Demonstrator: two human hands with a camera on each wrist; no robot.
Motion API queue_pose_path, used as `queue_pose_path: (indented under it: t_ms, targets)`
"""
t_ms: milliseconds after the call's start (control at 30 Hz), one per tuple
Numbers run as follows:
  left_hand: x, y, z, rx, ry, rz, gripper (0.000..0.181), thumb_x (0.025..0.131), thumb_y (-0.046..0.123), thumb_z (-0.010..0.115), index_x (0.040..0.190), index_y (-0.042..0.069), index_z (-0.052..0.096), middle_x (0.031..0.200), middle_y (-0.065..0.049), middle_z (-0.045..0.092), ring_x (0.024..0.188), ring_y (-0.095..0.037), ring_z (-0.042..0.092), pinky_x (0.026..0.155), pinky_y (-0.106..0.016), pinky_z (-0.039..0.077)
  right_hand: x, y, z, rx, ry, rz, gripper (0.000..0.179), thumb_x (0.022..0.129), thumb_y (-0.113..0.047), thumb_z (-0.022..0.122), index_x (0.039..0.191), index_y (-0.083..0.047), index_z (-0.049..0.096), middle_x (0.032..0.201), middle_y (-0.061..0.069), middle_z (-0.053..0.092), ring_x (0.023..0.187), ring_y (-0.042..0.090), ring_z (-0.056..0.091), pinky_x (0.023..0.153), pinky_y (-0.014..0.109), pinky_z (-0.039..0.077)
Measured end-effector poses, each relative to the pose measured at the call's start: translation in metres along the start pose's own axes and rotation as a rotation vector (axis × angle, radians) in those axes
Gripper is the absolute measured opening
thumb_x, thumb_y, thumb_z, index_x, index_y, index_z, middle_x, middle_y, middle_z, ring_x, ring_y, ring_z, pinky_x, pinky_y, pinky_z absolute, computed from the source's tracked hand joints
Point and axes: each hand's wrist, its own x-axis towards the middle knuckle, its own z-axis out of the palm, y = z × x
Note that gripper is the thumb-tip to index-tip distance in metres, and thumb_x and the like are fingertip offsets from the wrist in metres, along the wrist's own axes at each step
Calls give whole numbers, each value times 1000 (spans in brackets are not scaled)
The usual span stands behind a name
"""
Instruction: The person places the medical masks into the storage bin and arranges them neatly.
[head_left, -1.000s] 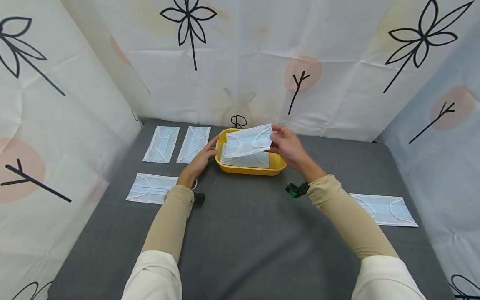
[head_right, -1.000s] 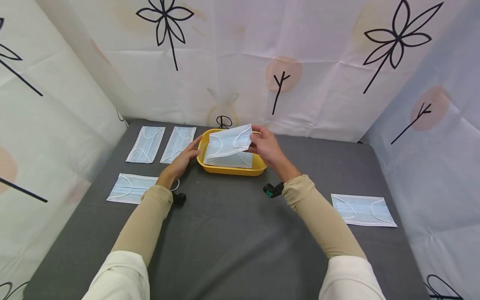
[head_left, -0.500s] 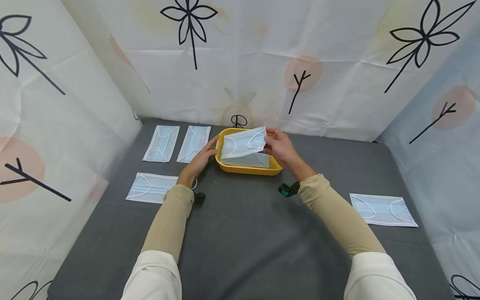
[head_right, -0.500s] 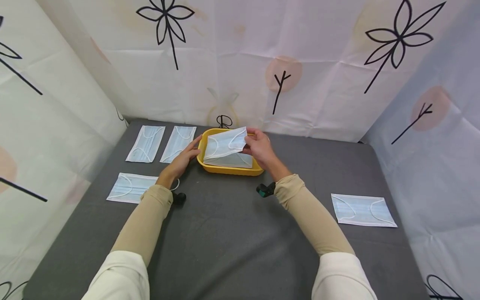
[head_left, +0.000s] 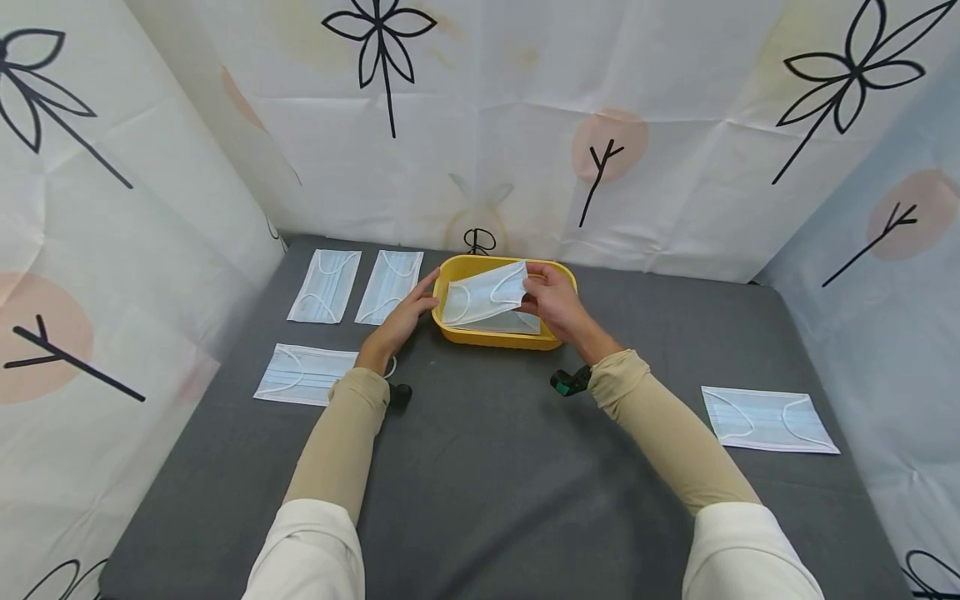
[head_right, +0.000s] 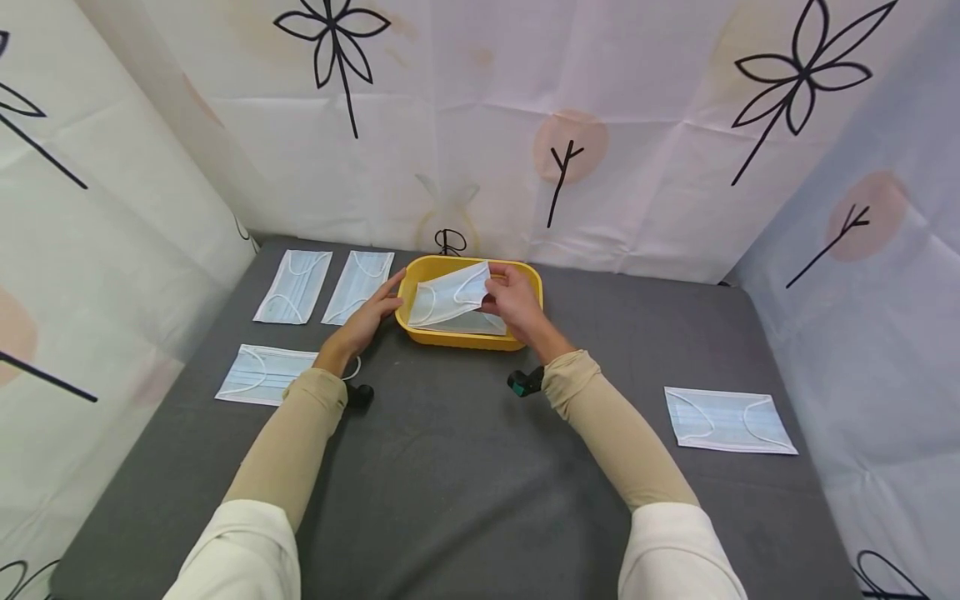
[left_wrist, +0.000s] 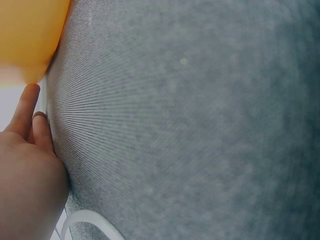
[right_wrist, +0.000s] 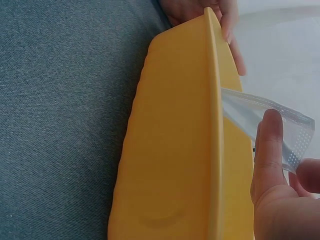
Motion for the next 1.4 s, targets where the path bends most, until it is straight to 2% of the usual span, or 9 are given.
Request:
queue_pose_path:
  t_ms: [67,233,367,567,667,833,1033,1200,1400]
  targets:
    - [-1,3,0,-7,-10,-7,62,107,24,43,163,37,20,162,-17,34,154,-33,26,130,-54,7,-1,0,0,-1,2,1,43,108,-4,40,150,4,36,139,27,54,89,14,67,73,21,60]
    - [13,-14,-3,4,16,8,60,107,30,42,162,44,20,162,-14,35,155,-31,26,130,-54,6,-2,0,-1,-51,17,21,43,109,-6,42,151,0,37,142,26,55,95,19,66,72,21,60]
    - [16,-18,-1,22,39,21,59,107,31,42,160,47,22,160,-13,38,153,-30,29,130,-53,8,-1,0,-3,-132,34,36,45,109,-10,44,152,-3,38,143,24,54,103,24,65,75,24,61]
    - [15,-17,3,26,36,31,59,107,34,43,160,48,22,159,-13,39,152,-30,31,130,-53,10,-3,-2,-5,-287,56,31,48,108,-15,48,153,-1,39,145,23,54,121,33,60,101,44,56]
    - [14,-15,3,22,41,26,59,106,34,43,160,48,22,158,-13,39,151,-30,32,130,-52,10,-5,-3,-6,-422,43,19,54,107,-19,51,156,-1,35,153,22,48,138,36,51,115,50,45]
    - [13,-12,3,21,41,24,59,107,35,43,160,48,22,158,-13,39,152,-30,30,130,-51,9,-8,-6,-8,-670,23,-2,73,104,-26,57,162,-4,20,166,21,29,153,37,31,125,52,29]
    - [12,-13,4,33,44,24,59,107,35,43,161,46,21,157,-15,41,151,-31,32,130,-51,9,-10,-4,-9,-773,-30,-28,88,102,-31,60,165,-6,4,172,16,11,159,33,16,129,50,19]
    - [12,-15,5,49,36,38,60,107,32,43,161,44,20,158,-15,40,151,-32,32,130,-52,11,-12,-1,-9,-873,-70,-72,90,102,-38,59,165,-6,4,172,17,8,160,35,11,129,53,17]
    - [9,-16,4,68,54,14,58,107,35,43,159,50,22,159,-12,38,151,-32,31,128,-57,11,-15,-1,-6,-1000,-118,-91,90,103,-50,53,165,-11,2,172,19,-3,160,38,3,127,58,20]
